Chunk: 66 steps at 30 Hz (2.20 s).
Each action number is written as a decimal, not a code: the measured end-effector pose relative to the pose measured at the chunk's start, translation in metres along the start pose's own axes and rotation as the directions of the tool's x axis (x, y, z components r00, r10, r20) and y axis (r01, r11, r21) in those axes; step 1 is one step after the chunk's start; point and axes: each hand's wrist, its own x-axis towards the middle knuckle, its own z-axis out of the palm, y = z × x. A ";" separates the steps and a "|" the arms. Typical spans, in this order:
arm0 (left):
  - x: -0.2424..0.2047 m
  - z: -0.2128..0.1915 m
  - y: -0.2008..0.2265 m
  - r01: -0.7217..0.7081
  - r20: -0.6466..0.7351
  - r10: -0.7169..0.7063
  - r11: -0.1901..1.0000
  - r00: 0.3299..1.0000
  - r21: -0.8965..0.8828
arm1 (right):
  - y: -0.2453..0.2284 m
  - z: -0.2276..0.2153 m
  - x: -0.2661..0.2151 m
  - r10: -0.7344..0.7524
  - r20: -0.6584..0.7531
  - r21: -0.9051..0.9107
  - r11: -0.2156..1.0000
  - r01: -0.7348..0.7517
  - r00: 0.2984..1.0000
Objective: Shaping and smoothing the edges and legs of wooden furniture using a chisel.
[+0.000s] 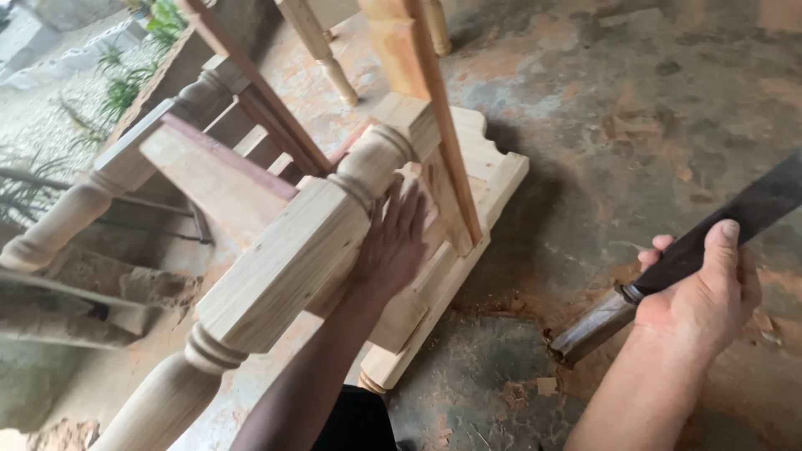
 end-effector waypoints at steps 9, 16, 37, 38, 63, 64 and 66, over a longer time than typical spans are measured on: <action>-0.123 -0.015 -0.011 -0.195 0.248 0.130 0.946 0.960 0.258 | 0.001 0.000 -0.001 0.007 0.070 -0.047 0.999 -0.004 0.998; -0.082 -0.045 0.022 0.123 0.144 -0.148 0.978 0.978 0.170 | 0.012 -0.012 0.006 0.010 0.143 -0.019 1.000 -0.008 0.990; 0.009 0.035 0.068 0.136 -0.626 -0.009 0.979 0.779 0.154 | 0.007 -0.018 0.013 -0.061 0.159 -0.135 0.987 0.082 0.985; 0.003 0.000 0.066 0.128 -0.626 -0.003 0.980 0.780 0.155 | 0.000 -0.011 0.008 -0.063 0.152 -0.133 0.988 0.084 0.986; -0.012 -0.109 -0.079 -0.126 0.098 0.096 0.917 0.991 0.379 | -0.010 0.042 -0.054 0.225 0.391 -0.463 0.886 -0.020 0.892; 0.007 -0.108 -0.079 0.082 -0.009 -0.082 0.969 0.997 0.235 | -0.011 0.043 -0.054 0.232 0.391 -0.470 0.882 -0.023 0.891; 0.027 -0.111 -0.082 0.314 0.197 -0.307 0.950 0.931 -0.004 | -0.008 0.041 -0.051 0.214 0.394 -0.458 0.889 -0.011 0.894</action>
